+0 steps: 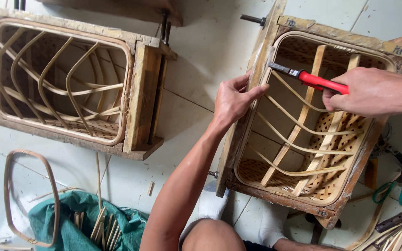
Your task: The person assembles a rectangular woven basket by fitting a curved bamboo rim into a wooden mold. They use a hammer to tap the rim into place, pliers to adjust the fit, and apply glue along the rim's edge. The person then uses a knife to trim excess material from the basket's edge.
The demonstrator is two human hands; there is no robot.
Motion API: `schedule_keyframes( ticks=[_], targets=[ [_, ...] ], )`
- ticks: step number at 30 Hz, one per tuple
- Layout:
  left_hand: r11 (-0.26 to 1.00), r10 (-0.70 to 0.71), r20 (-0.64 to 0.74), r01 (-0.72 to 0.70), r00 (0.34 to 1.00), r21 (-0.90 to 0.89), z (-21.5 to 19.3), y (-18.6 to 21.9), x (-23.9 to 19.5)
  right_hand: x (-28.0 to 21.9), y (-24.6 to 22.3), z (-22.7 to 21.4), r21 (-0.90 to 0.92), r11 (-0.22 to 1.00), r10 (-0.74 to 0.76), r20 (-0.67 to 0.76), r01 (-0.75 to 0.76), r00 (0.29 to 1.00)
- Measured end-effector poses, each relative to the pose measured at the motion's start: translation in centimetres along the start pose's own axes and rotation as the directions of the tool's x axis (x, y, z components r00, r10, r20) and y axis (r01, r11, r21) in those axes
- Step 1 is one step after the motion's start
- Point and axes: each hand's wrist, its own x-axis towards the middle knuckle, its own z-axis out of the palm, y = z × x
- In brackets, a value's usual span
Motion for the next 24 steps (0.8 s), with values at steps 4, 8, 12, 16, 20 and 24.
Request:
schedule_keyframes(
  ticks=[4, 8, 12, 16, 20, 24],
  targets=[
    [0.995, -0.072, 0.053, 0.076, 0.996, -0.065, 0.1, -0.3, -0.5, -1.5, -0.8, 0.1, 0.049, 0.989, 0.137, -0.008, -0.136, 0.991],
    [0.954, 0.129, 0.122, -0.089, 0.984, -0.286, -0.5, -2.9, -3.1, -5.7, -1.6, 2.0, 0.14, 0.977, 0.154, 0.069, -0.163, 0.986],
    [0.952, 0.15, 0.148, -0.102, 0.978, -0.287, -0.6, -4.3, -5.4, -6.4, -3.3, 3.9, 0.186, 0.957, 0.194, 0.16, -0.223, 0.968],
    [0.997, 0.043, 0.135, -0.034, 0.99, -0.073, -0.9, -3.8, -5.7, -4.9, -3.7, 4.4, 0.179, 0.974, 0.123, 0.102, -0.14, 0.987],
    [0.993, 0.047, 0.145, -0.031, 0.988, -0.116, -1.2, -3.0, -5.7, -4.4, -3.4, 4.4, 0.158, 0.981, 0.101, 0.085, -0.114, 0.991],
    [0.996, 0.069, 0.148, -0.06, 0.987, -0.068, -1.2, -2.8, -5.5, -3.8, -3.4, 4.2, 0.143, 0.983, 0.106, 0.083, -0.117, 0.991]
  ],
)
